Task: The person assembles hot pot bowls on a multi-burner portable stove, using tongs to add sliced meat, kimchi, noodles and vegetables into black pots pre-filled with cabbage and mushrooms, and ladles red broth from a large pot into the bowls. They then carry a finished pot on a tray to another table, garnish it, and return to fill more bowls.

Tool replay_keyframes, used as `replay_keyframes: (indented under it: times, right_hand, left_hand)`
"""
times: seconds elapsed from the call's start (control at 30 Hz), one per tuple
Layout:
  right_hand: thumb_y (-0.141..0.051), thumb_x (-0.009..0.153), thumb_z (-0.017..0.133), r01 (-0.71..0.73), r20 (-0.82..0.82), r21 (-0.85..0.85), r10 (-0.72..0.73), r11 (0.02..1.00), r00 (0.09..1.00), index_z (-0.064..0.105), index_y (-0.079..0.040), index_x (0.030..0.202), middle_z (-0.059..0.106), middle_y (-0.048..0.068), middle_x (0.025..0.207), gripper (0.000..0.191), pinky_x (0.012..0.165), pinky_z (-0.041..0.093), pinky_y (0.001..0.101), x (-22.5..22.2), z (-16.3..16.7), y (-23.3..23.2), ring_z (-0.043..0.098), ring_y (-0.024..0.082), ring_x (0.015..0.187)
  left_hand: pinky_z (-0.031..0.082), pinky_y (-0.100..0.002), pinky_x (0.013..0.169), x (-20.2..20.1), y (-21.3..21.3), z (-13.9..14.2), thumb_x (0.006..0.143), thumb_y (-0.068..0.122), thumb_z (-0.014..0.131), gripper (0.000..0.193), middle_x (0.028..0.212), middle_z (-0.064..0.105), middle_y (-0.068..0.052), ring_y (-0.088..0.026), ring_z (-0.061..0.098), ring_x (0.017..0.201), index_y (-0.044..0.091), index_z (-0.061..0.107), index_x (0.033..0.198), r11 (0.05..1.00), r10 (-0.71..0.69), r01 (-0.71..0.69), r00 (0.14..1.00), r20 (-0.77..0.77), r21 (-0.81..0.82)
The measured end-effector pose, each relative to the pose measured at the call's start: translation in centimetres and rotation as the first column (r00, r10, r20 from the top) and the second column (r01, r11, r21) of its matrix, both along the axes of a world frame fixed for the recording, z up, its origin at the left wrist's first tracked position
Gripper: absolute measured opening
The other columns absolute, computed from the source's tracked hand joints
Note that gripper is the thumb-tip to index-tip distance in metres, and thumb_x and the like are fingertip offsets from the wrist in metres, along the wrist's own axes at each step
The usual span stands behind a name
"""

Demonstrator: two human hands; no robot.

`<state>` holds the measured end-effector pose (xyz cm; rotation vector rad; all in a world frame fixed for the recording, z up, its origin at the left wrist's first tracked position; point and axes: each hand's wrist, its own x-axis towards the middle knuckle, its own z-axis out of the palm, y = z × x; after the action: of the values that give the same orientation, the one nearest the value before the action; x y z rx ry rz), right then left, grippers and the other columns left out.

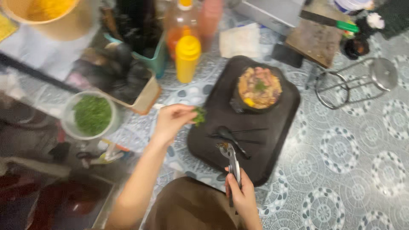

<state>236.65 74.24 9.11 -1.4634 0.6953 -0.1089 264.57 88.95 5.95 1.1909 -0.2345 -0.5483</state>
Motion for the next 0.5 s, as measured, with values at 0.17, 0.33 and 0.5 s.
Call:
replay_keyframes:
  times: [0.17,0.33,0.5]
  right_hand:
    - [-0.014,0.098,0.059,0.134,-0.087,-0.038,-0.136,0.990,0.987,0.066,0.000,0.116,0.059,0.002,0.066,0.024,0.045,0.043,0.0262,-4.4,-1.0,-4.2,0.054,0.009,0.049]
    - [-0.013,0.095,0.059,0.207,-0.091,-0.033,-0.209,0.978,0.974,0.067,-0.001,0.116,0.062,0.004,0.059,0.025,0.041,0.042,0.0282,-9.7,-6.5,-10.0,0.055,0.011,0.044]
    - [-0.008,0.091,0.065,0.349,-0.215,0.018,-0.337,0.937,0.917,0.070,0.003,0.116,0.065,0.009,0.057,0.029,0.041,0.042,0.0302,-14.3,-14.7,-16.5,0.057,0.015,0.044]
  left_hand:
    - [0.062,-0.029,0.069,0.7,-16.2,-1.7,0.087,0.003,0.079,0.018,0.091,0.078,-0.013,-0.015,0.073,0.077,-0.002,0.077,0.104,0.993,-0.033,0.015,0.986,0.161,0.114]
    - [0.060,-0.039,0.086,4.5,-27.4,-3.6,0.079,0.000,0.075,0.019,0.094,0.077,-0.017,-0.032,0.076,0.087,0.009,0.079,0.095,0.896,-0.046,-0.332,0.590,0.806,0.294]
    - [0.054,-0.052,0.083,4.4,-31.5,-2.2,0.087,0.003,0.063,0.026,0.092,0.071,-0.025,-0.044,0.070,0.088,0.014,0.081,0.101,0.709,-0.349,-0.310,0.627,0.697,0.634]
